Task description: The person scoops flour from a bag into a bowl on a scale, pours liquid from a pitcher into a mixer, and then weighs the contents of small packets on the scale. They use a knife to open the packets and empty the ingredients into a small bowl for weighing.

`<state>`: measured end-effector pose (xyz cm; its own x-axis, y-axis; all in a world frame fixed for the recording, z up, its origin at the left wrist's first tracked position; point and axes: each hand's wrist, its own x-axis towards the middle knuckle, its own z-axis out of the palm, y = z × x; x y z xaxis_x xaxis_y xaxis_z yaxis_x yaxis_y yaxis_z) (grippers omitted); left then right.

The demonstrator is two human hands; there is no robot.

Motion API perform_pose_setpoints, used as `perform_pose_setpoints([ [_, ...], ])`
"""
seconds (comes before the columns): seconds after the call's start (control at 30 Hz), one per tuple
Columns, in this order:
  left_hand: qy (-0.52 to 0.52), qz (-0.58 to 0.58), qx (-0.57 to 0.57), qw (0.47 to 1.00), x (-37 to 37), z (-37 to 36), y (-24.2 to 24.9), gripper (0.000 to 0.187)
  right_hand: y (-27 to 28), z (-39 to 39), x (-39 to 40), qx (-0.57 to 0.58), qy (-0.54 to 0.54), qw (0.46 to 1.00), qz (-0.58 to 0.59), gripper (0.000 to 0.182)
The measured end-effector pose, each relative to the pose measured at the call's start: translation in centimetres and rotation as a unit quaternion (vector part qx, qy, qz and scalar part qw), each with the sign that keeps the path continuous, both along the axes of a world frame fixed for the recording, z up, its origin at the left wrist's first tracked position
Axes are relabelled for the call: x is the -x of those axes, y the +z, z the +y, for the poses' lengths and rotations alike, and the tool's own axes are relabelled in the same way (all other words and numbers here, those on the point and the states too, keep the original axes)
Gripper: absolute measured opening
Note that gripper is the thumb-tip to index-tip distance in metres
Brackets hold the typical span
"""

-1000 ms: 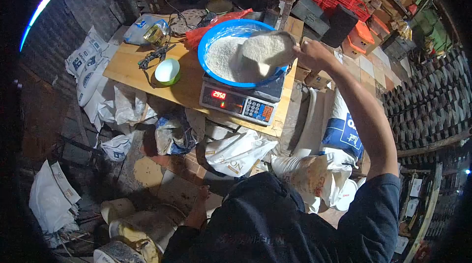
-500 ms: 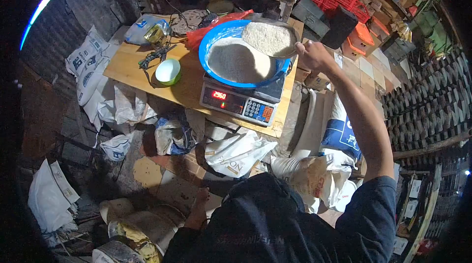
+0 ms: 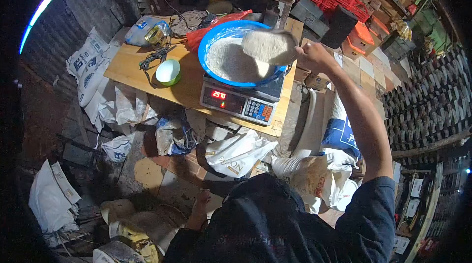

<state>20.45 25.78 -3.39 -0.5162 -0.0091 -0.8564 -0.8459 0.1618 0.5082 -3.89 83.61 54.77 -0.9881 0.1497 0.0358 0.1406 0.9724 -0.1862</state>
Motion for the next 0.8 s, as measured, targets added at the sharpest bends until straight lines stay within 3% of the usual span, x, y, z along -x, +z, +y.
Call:
perform_pose_setpoints([
  [0.03, -0.05, 0.002, 0.127, 0.991, 0.0, 0.4, 0.1, 0.025, 0.5, -0.5, -0.2, -0.006, -0.009, 0.999, -0.043, 0.052],
  [0.13, -0.013, -0.016, 0.009, 1.0, 0.0, -0.8, -0.3, 0.025, 0.2, -0.9, -0.6, -0.025, -0.003, 1.0, -0.013, 0.053],
  [0.2, 0.088, -0.017, -0.171, 0.981, -0.3, -1.6, -1.0, 0.026, -0.4, -0.4, -0.4, 0.001, -0.009, 1.0, 0.014, 0.055],
  [0.27, 0.115, -0.012, -0.193, 0.974, -0.6, -2.0, -1.3, 0.027, -0.7, 0.0, -0.1, 0.015, -0.016, 1.0, 0.014, 0.055],
  [0.37, 0.063, -0.015, -0.05, 0.997, 0.1, -0.6, 1.5, 0.027, -0.5, 0.5, 0.0, 0.012, -0.02, 1.0, -0.003, 0.054],
  [0.43, 0.053, -0.04, -0.025, 0.997, 0.1, -0.6, 0.6, 0.027, -0.8, 0.8, 0.1, 0.013, -0.008, 1.0, 0.021, 0.054],
  [0.5, 0.093, -0.05, -0.106, 0.989, 0.0, -1.3, -0.1, 0.027, -1.0, 0.7, 0.1, 0.013, 0.006, 0.998, 0.062, 0.054],
  [0.57, 0.067, -0.046, -0.069, 0.994, -0.2, -1.4, -0.7, 0.027, -1.3, 0.6, -0.1, 0.028, 0.011, 0.997, 0.077, 0.054],
  [0.63, -0.025, -0.025, 0.086, 0.996, 0.4, 0.7, 3.3, 0.027, -1.6, 0.0, -0.3, 0.056, 0.007, 0.996, 0.066, 0.054],
  [0.73, -0.01, 0.002, 0.018, 1.0, -0.4, -0.6, -0.4, 0.027, -0.4, -1.5, -1.0, -0.009, -0.01, 1.0, -0.024, 0.052],
  [0.8, 0.04, -0.049, -0.082, 0.995, 0.2, -2.1, -2.9, 0.027, -0.7, -1.5, -0.9, -0.02, -0.008, 0.999, -0.033, 0.052],
])
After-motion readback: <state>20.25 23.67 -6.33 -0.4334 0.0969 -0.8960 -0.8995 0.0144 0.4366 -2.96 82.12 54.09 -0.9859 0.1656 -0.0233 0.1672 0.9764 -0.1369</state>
